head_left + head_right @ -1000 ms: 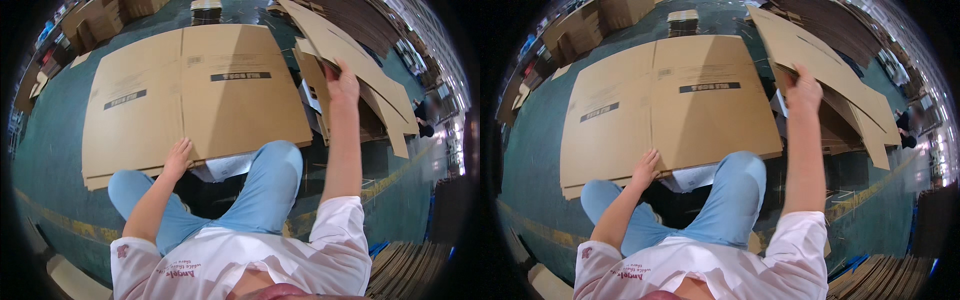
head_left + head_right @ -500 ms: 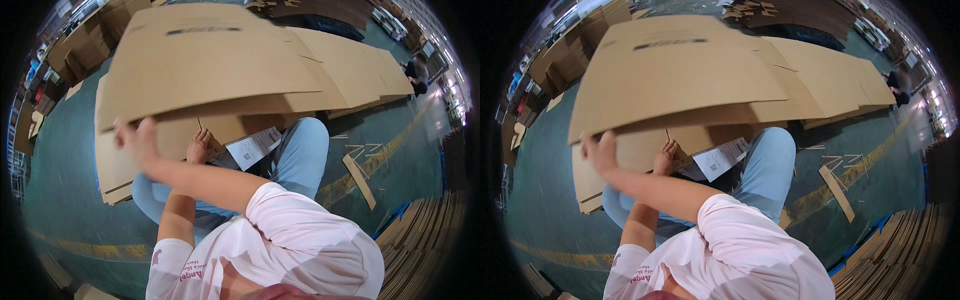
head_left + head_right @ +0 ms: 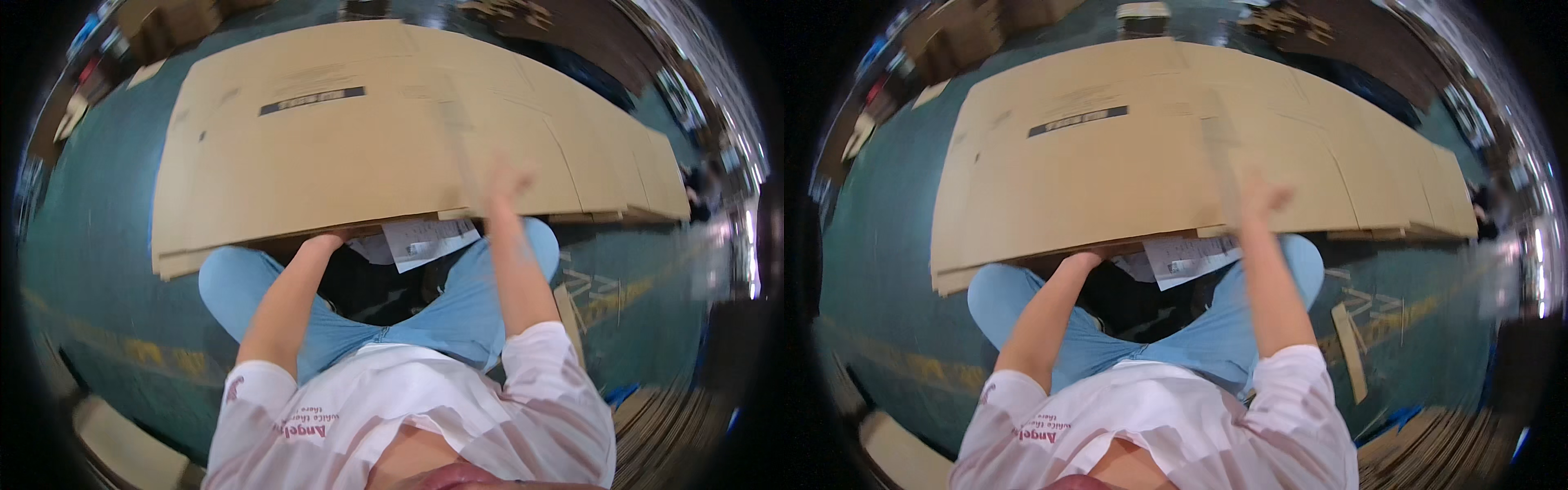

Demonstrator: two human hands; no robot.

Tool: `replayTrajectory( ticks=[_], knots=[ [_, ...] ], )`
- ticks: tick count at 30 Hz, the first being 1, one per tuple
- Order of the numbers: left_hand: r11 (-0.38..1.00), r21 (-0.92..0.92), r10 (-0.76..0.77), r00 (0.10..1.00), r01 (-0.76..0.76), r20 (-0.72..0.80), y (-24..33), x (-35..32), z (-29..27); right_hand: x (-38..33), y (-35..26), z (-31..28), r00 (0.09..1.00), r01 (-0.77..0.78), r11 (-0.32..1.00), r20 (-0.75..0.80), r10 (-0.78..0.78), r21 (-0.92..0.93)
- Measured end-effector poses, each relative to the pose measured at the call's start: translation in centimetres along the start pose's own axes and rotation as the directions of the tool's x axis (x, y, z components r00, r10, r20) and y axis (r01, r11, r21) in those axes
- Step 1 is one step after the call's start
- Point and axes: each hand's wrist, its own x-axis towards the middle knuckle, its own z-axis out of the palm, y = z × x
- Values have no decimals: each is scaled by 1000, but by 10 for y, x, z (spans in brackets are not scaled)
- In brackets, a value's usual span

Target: The person sits on the floor and repeatedly folds flat cardboard sheets in half, aligning the edges and pressing the crease. They handle the cardboard by hand and place the folded pieces into a growing stack.

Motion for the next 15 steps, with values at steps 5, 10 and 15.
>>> replayTrajectory(
  ticks=[5, 10, 15],
  knots=[
    [1000, -18, -25, 999, 25, 30, 19, -1, 15, 64, 147, -44, 597, -724, 320, 322, 735, 612],
    [991, -83, -105, 994, 106, 17, 7, -12, 27, 40, 113, -51, 629, -651, 181, 390, 672, 737],
    [991, 108, -92, 977, 72, 193, 19, -9, 9, 25, 79, -53, 754, -654, 275, 578, 312, 704]
  ],
)
